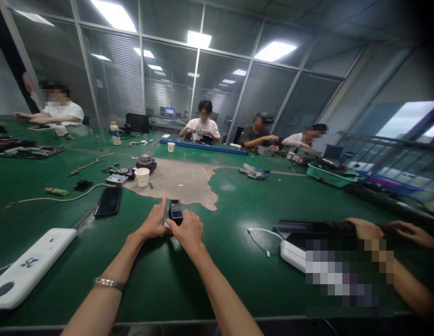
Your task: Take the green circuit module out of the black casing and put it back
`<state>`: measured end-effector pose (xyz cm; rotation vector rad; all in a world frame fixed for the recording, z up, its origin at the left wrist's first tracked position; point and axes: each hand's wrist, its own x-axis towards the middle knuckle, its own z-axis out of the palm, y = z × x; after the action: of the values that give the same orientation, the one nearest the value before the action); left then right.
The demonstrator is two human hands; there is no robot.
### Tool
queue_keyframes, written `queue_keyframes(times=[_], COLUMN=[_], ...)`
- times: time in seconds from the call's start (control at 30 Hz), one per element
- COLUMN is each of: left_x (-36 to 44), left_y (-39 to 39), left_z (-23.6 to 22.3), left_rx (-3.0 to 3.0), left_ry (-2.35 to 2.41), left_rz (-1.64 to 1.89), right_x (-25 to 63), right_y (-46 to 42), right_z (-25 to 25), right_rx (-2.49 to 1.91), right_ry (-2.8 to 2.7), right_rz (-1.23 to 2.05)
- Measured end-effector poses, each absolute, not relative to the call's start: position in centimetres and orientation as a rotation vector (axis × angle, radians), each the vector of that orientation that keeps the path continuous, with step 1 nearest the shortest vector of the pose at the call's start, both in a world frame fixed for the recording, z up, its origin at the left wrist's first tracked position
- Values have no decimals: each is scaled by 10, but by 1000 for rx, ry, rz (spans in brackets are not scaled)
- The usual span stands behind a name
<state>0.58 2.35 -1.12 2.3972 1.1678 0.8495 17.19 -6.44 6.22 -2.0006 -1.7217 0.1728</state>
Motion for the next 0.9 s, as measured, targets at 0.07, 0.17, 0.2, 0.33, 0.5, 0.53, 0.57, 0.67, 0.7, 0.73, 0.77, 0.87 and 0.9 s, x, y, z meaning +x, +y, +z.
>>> queue_keyframes(times=[0.07, 0.17, 0.2, 0.33, 0.5, 0.53, 0.57, 0.67, 0.7, 0.73, 0.77, 0.87, 0.9], left_x=[6, 6, 6, 5, 6, 6, 6, 7, 7, 7, 7, 7, 7], left_y=[24, 23, 23, 23, 22, 22, 21, 19, 18, 18, 18, 18, 19], left_z=[-12, -12, -12, -12, -10, -9, -8, -5, -4, -3, -3, -3, -3], left_rx=[2396, 2379, 2370, 2340, 2314, 2309, 2304, 2291, 2290, 2291, 2295, 2309, 2314], left_ry=[1158, 1144, 1140, 1117, 1118, 1122, 1127, 1143, 1149, 1153, 1153, 1136, 1126], left_rz=[856, 890, 904, 925, 896, 886, 877, 846, 839, 834, 833, 836, 836], right_x=[171, 168, 167, 177, 218, 228, 236, 254, 257, 258, 258, 257, 257], right_y=[-63, -61, -61, -59, -61, -63, -65, -72, -75, -76, -78, -80, -80], right_z=[61, 61, 63, 80, 86, 82, 77, 61, 56, 52, 49, 44, 43], right_rx=[-1979, -1936, -1915, -1794, -1784, -1822, -1867, -1973, -1998, -2018, -2036, -2084, -2096], right_ry=[-1713, -1677, -1655, -1591, -1553, -1544, -1533, -1509, -1511, -1516, -1523, -1546, -1553], right_rz=[181, 162, 145, 91, 22, 13, 6, -8, -9, -9, -8, 5, 8])
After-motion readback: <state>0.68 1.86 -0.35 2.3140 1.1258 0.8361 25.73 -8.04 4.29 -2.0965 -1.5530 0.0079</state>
